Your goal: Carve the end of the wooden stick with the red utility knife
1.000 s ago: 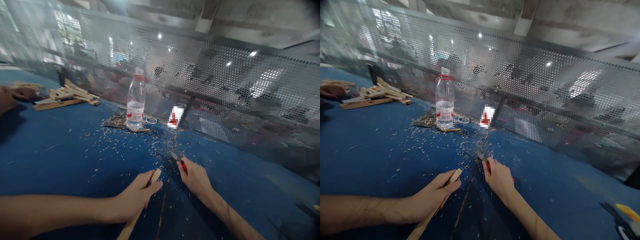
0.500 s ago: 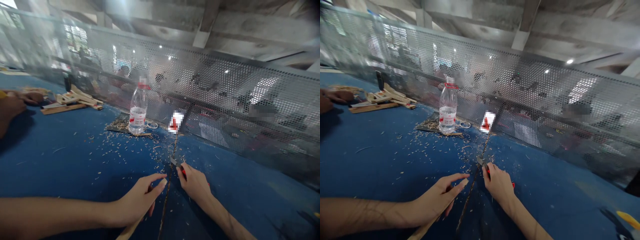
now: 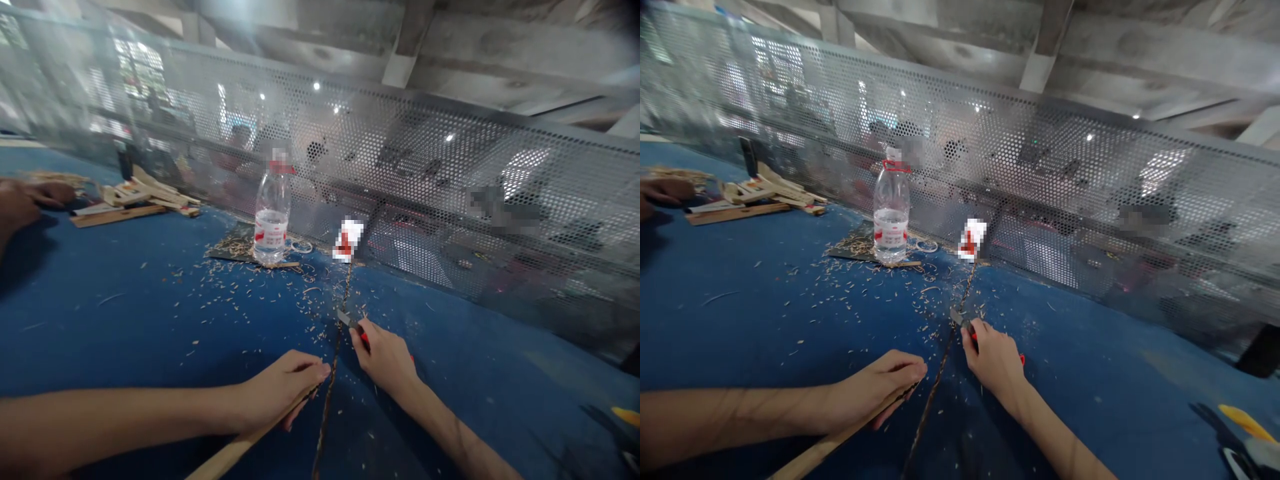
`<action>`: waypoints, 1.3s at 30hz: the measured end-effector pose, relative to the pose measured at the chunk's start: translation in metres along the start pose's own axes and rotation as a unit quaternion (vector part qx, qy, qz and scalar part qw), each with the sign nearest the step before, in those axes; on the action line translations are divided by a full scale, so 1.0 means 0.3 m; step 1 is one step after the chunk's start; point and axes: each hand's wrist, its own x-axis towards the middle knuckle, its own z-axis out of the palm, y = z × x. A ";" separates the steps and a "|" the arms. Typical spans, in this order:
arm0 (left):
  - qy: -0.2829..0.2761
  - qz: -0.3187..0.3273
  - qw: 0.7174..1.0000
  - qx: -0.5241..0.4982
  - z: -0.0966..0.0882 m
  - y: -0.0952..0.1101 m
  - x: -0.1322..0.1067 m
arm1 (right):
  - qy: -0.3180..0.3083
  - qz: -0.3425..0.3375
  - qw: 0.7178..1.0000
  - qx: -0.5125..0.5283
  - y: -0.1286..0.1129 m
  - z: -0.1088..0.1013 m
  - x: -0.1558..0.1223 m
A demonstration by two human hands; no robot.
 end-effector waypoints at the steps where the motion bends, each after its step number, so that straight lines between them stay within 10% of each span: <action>1: 0.005 0.001 1.000 0.002 0.000 0.000 0.001 | -0.001 0.000 1.000 -0.001 0.001 0.002 0.001; 20: 0.112 0.004 0.987 -0.115 -0.012 -0.007 0.009 | -0.008 -0.002 1.000 0.003 0.010 0.012 -0.003; 39: 0.014 0.079 0.977 -0.198 -0.017 0.012 -0.020 | 0.053 -0.043 0.995 0.070 -0.025 -0.022 -0.024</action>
